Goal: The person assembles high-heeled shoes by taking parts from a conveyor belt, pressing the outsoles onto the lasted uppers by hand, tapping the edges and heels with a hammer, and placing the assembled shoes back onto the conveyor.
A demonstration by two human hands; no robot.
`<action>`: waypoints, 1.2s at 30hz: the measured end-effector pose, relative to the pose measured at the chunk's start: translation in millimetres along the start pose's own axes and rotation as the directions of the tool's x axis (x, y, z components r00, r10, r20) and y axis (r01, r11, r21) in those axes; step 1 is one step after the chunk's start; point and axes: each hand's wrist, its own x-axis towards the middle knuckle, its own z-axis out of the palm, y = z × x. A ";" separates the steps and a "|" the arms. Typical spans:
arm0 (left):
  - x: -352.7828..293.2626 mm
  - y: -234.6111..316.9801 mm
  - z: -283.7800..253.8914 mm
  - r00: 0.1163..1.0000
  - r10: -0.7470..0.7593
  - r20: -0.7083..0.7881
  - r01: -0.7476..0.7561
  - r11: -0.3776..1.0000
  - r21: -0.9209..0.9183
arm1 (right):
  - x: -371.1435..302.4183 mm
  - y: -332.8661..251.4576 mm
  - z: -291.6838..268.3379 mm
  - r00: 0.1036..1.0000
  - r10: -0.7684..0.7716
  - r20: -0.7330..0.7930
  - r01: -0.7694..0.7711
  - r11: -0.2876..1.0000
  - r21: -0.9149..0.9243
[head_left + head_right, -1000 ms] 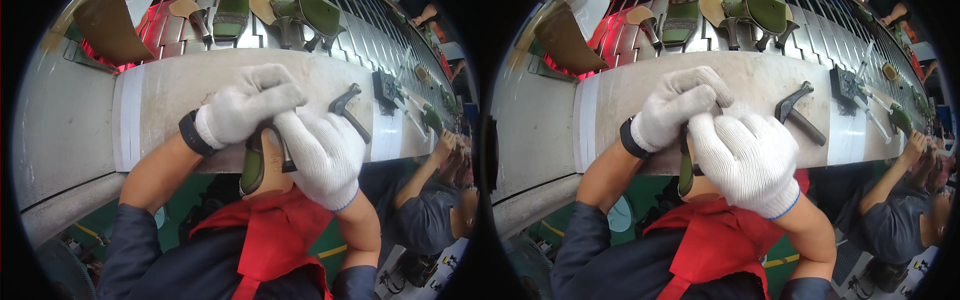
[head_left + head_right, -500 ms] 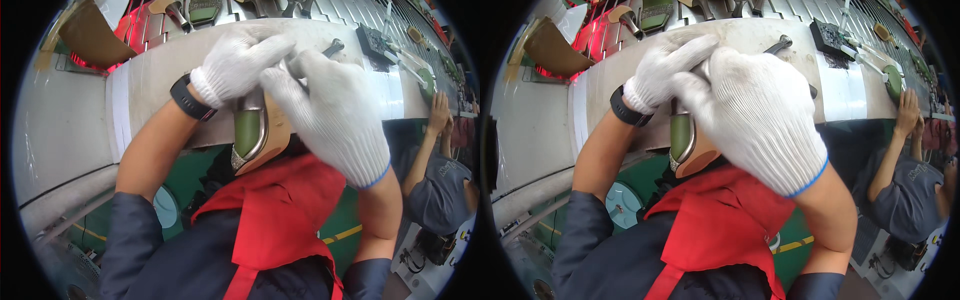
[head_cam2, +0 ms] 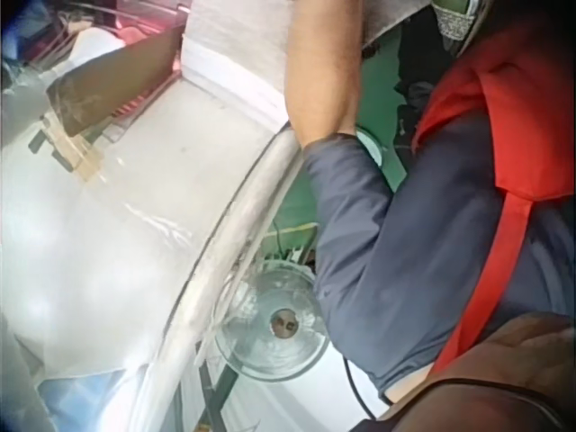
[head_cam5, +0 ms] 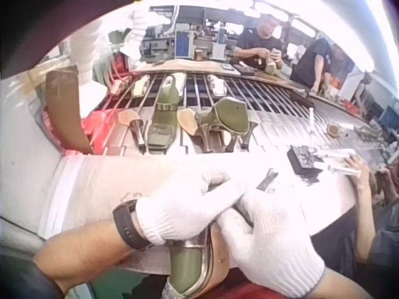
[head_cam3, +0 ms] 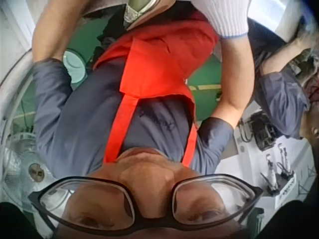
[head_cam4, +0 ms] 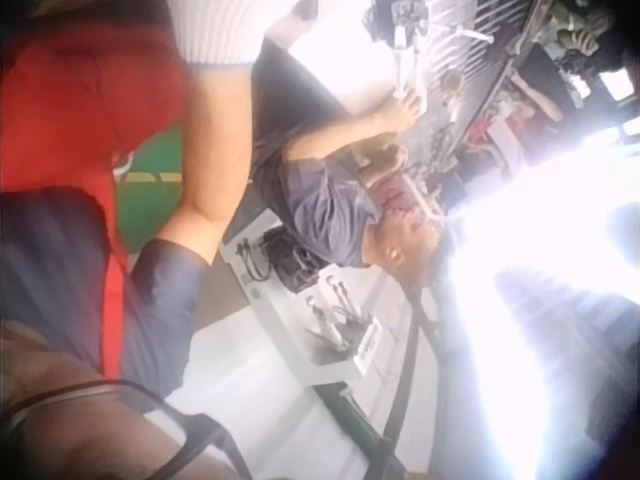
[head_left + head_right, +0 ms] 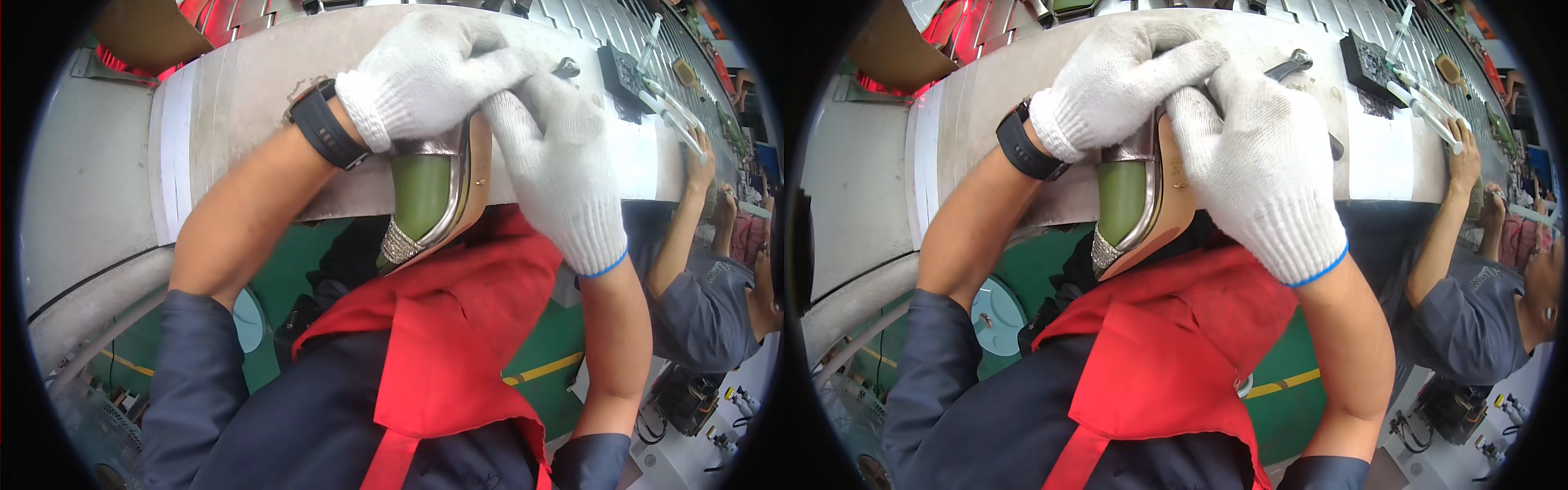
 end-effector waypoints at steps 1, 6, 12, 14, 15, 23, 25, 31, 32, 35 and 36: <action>0.6 3.0 -7.5 0.989 -0.082 0.119 0.096 0.988 -0.119 | 1.1 -0.2 0.4 0.993 0.121 -0.005 -0.116 0.966 0.230; -15.5 -4.9 -18.0 0.985 -0.148 0.095 0.156 0.984 -0.088 | -33.5 -16.8 -6.6 0.921 0.343 0.184 -0.383 0.718 0.581; -32.1 -38.7 -31.8 0.976 0.198 0.092 -0.197 0.980 -0.015 | -35.6 -22.4 15.6 0.764 0.559 0.322 -0.627 0.525 0.576; -26.8 -51.4 -37.3 0.927 0.361 0.108 -0.370 0.926 0.082 | -34.6 -15.9 22.0 0.835 0.474 0.279 -0.550 0.707 0.445; -27.9 -48.2 -35.6 0.927 0.360 0.106 -0.368 0.926 0.079 | -33.5 -13.1 23.2 0.775 0.536 0.334 -0.622 0.555 0.552; -33.8 -28.5 -31.2 0.918 0.374 0.131 -0.396 0.868 0.298 | -45.7 17.5 36.2 0.832 0.434 0.344 -0.543 0.515 0.663; -32.3 -30.0 -28.7 0.902 0.415 0.124 -0.428 0.812 0.397 | -38.2 4.3 21.4 0.835 0.424 0.351 -0.544 0.537 0.645; -24.0 -48.9 -21.6 0.862 0.502 0.069 -0.483 0.771 0.415 | -29.2 -7.9 3.8 0.849 0.383 0.364 -0.529 0.629 0.571; -23.9 -50.5 -20.0 0.861 0.505 0.064 -0.484 0.773 0.410 | -29.2 -6.6 5.3 0.861 0.370 0.350 -0.509 0.638 0.578; -24.9 -50.1 -19.4 0.817 0.577 0.021 -0.538 0.748 0.389 | -23.4 -10.8 4.4 0.887 0.345 0.308 -0.461 0.702 0.543; -25.5 -43.3 -18.5 0.825 0.564 0.031 -0.525 0.745 0.412 | -23.1 -10.5 5.0 0.886 0.344 0.310 -0.462 0.705 0.538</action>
